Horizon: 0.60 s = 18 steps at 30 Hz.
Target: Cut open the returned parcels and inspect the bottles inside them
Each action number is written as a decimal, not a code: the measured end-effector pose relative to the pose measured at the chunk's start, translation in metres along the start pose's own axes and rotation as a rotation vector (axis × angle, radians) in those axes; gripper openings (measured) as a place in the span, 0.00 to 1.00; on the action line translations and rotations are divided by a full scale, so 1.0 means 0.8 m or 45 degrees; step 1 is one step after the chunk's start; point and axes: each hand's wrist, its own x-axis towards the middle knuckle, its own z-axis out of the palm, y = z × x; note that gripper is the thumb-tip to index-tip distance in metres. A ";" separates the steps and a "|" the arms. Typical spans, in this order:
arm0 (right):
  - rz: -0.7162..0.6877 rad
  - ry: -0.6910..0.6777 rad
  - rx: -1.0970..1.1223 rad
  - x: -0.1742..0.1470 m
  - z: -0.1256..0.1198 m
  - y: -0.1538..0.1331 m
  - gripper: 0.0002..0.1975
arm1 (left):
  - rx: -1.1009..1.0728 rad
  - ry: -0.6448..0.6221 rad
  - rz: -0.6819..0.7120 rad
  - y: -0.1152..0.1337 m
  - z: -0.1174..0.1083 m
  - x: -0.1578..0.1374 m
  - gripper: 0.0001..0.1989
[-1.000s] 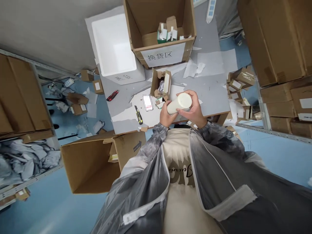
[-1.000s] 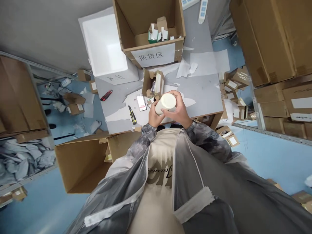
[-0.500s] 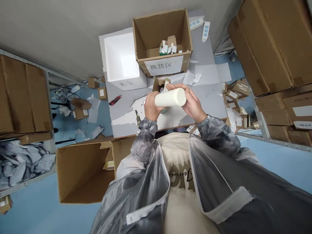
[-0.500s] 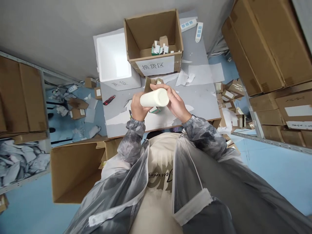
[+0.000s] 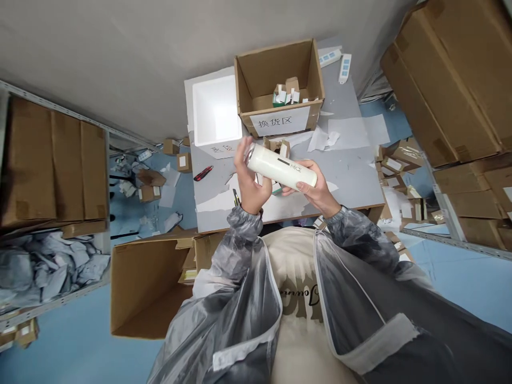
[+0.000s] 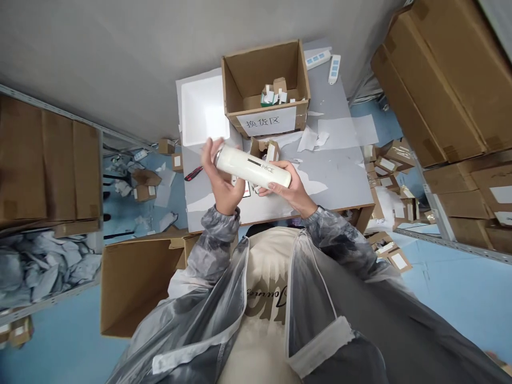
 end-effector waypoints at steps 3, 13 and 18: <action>-0.232 0.103 -0.203 0.001 0.007 0.015 0.46 | -0.406 -0.002 -0.160 0.018 0.020 -0.002 0.55; -0.714 0.305 -0.944 -0.012 0.032 0.048 0.38 | -0.891 0.144 -0.702 0.034 0.031 0.045 0.41; -0.618 0.432 -0.964 -0.006 0.041 0.060 0.44 | -0.946 0.015 -0.729 0.041 0.045 0.002 0.47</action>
